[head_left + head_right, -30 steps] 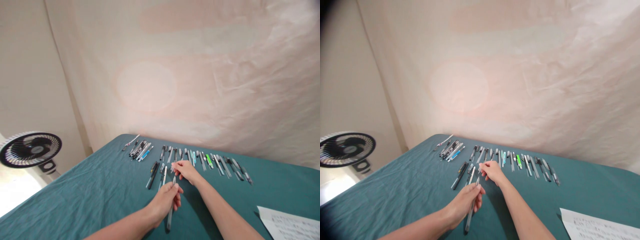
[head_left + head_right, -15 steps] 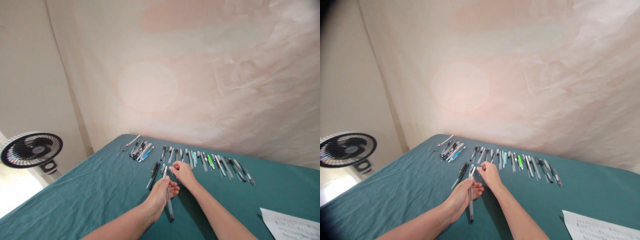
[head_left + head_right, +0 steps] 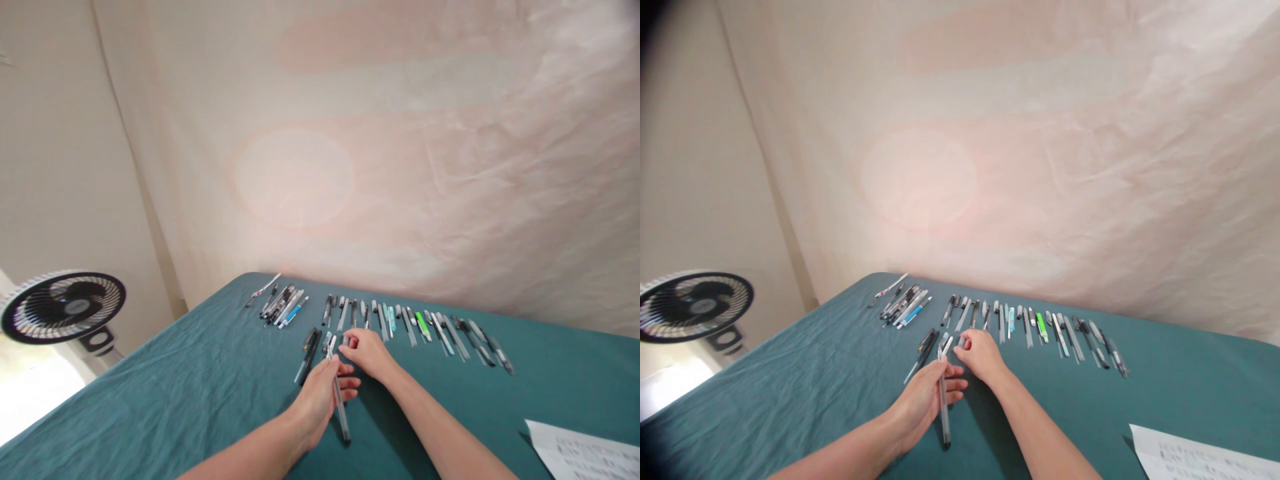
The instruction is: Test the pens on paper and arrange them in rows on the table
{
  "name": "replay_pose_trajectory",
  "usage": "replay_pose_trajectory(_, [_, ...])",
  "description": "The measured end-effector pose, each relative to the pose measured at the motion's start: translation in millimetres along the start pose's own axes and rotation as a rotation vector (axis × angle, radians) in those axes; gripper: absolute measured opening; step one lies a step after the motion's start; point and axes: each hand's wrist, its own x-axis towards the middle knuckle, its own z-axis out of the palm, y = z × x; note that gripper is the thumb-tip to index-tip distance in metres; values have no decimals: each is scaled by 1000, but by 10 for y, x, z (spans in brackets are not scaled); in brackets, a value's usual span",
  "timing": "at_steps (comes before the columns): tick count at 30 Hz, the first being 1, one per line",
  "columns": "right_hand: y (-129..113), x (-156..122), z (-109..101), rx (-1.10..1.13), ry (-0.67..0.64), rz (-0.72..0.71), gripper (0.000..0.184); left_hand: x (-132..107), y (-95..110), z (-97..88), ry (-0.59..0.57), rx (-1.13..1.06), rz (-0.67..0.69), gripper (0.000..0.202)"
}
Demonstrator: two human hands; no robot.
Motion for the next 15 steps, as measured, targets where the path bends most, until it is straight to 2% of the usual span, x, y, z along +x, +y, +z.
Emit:
replay_pose_trajectory(4, [-33, -2, -39, 39, 0, 10, 32, 3, 4, -24, -79, 62, 6, 27])
replay_pose_trajectory(8, [-130, -10, -146, 190, 10, 32, 24, 11, 4, -40, -160, 107, 51, 35])
replay_pose_trajectory(11, [-254, -51, -227, 439, -129, 102, 34, 25, -7, -48, -192, 126, 84, 38])
replay_pose_trajectory(13, [-336, -91, -265, 585, -243, 113, 34, 37, -16, -52, -203, 140, 101, 38])
replay_pose_trajectory(15, [-389, -119, -293, 676, -306, 103, 32, 44, -22, -52, -207, 151, 115, 38])
